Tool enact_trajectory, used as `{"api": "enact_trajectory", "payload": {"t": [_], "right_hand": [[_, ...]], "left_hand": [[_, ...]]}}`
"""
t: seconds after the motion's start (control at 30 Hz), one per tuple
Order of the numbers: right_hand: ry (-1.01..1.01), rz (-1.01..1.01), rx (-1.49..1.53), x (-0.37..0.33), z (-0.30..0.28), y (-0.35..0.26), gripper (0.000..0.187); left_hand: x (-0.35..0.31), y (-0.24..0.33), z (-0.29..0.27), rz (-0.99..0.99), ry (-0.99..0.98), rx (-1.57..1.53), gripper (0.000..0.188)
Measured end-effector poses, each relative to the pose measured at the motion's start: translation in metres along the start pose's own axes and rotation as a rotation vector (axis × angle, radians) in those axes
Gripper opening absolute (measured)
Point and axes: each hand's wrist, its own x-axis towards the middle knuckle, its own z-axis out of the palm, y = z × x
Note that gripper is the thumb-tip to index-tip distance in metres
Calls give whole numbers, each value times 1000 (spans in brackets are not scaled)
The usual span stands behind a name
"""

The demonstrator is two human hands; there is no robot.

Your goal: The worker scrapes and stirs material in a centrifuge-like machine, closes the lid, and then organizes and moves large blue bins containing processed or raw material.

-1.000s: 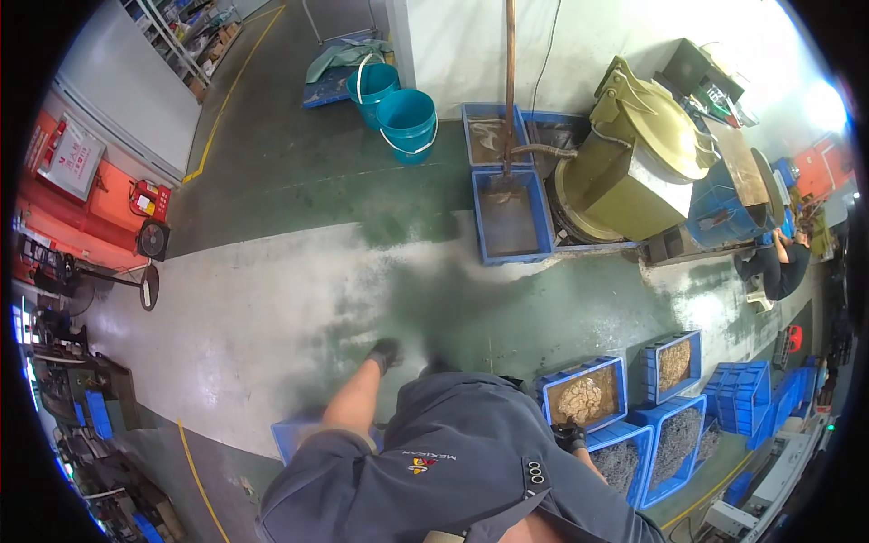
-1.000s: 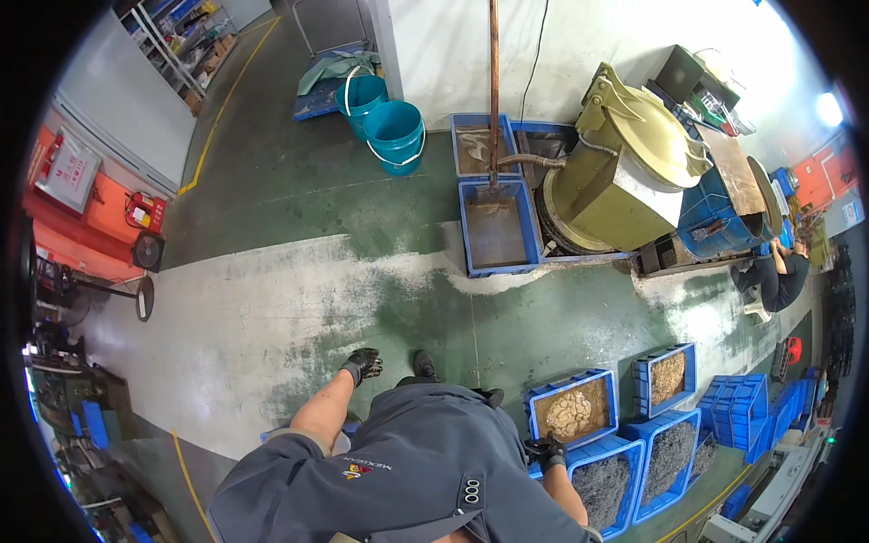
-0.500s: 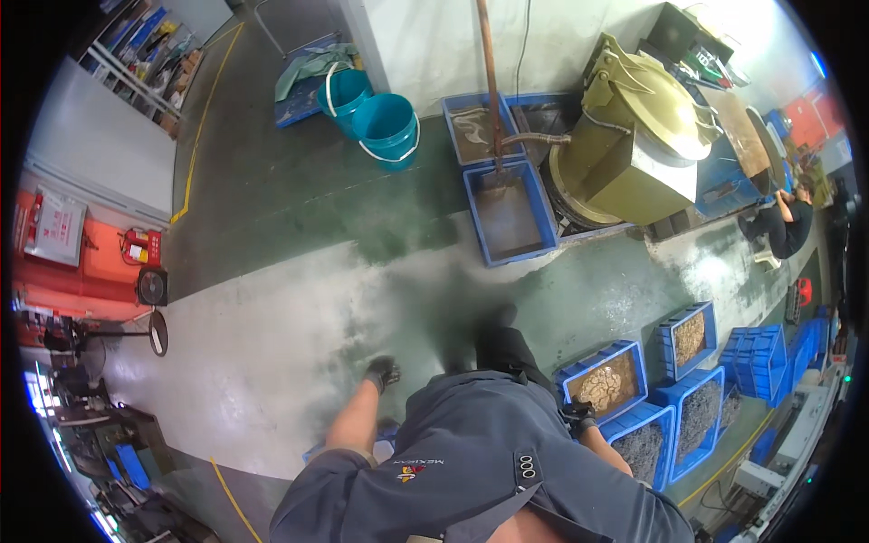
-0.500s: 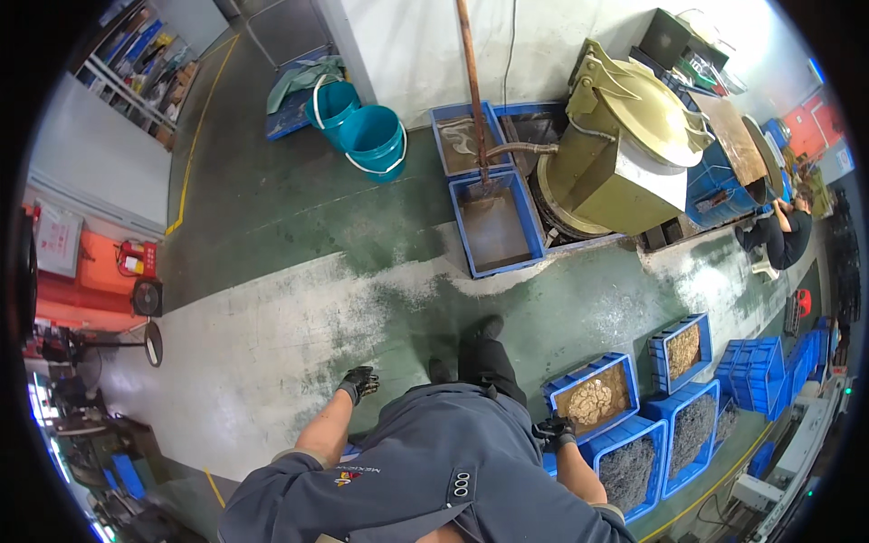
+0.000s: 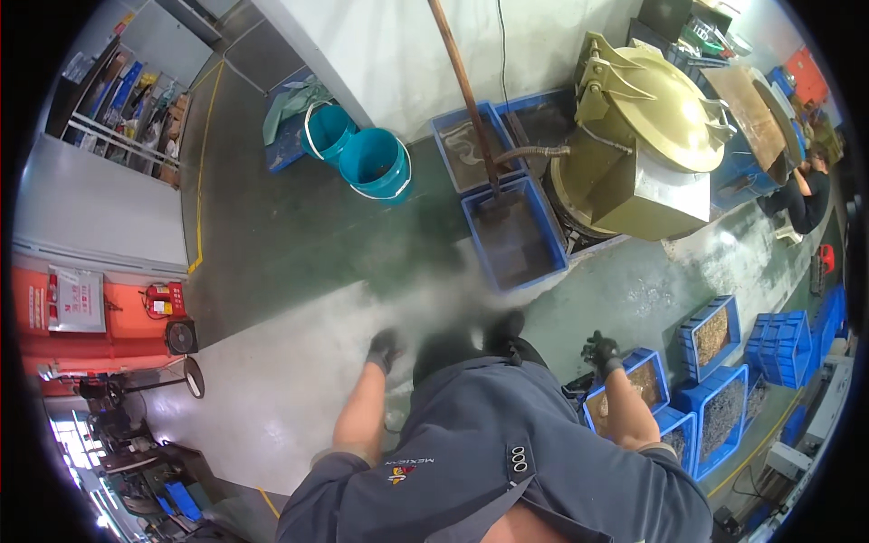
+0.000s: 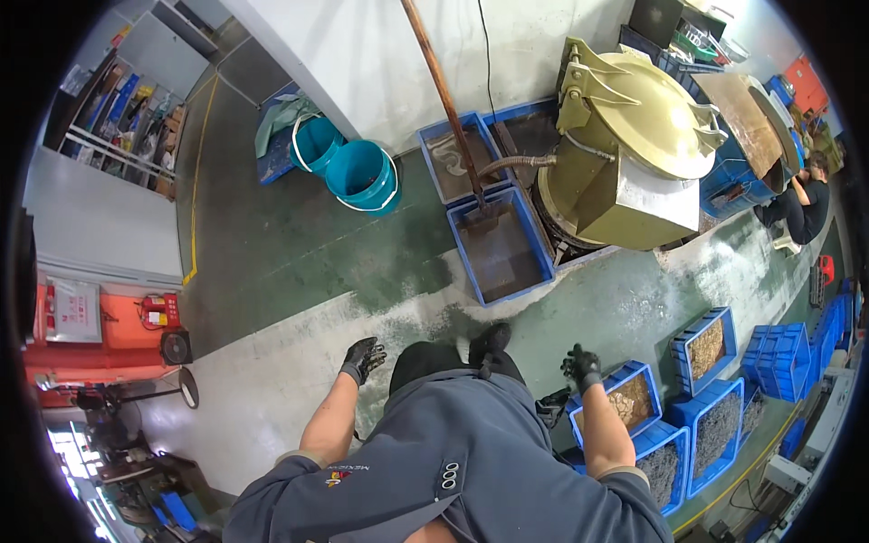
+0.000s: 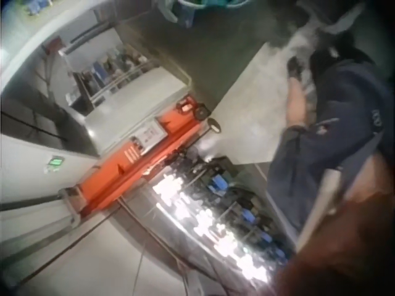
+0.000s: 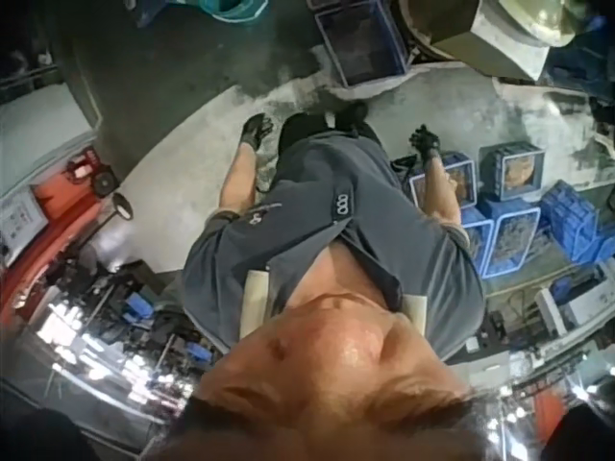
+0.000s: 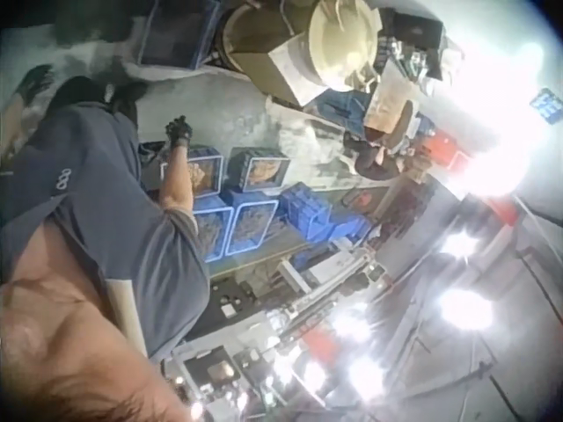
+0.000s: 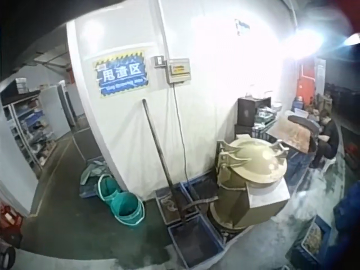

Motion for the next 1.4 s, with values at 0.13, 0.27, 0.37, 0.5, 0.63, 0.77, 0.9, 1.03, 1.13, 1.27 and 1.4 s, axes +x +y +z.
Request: {"api": "enact_trajectory", "payload": {"t": [0.13, 0.27, 0.37, 0.5, 0.63, 0.77, 0.9, 1.03, 1.13, 1.27, 1.4], "right_hand": [[29, -61, 56, -47, 44, -68, 43], [101, -44, 105, -57, 69, -52, 45], [154, 1, 224, -50, 70, 12, 48], [275, 126, 473, -80, 114, 90, 35], [198, 183, 809, -101, 158, 163, 26], [216, 142, 1036, -122, 189, 169, 10], [235, 174, 752, -113, 189, 159, 12], [325, 176, 548, -105, 179, 158, 17], [246, 116, 743, -91, 162, 143, 25], [129, 92, 670, -72, 137, 148, 29], [279, 164, 805, -85, 138, 139, 24]], "left_hand": [[6, 43, 22, 0, -43, 71, 38], [32, 85, 36, -173, 7, 200, 36], [56, 140, 64, -267, -2, 314, 21], [137, 223, 83, -141, -148, 456, 28], [171, 283, 133, -161, -175, 487, 27], [203, 294, 157, -157, -358, 701, 44], [281, 244, 94, 392, -822, 1018, 45], [262, 238, 150, -320, -618, 402, 46], [295, 195, 88, 13, -684, 1032, 47], [294, 197, 100, 102, -711, 905, 48], [227, 210, 160, -240, -448, 479, 49]]}}
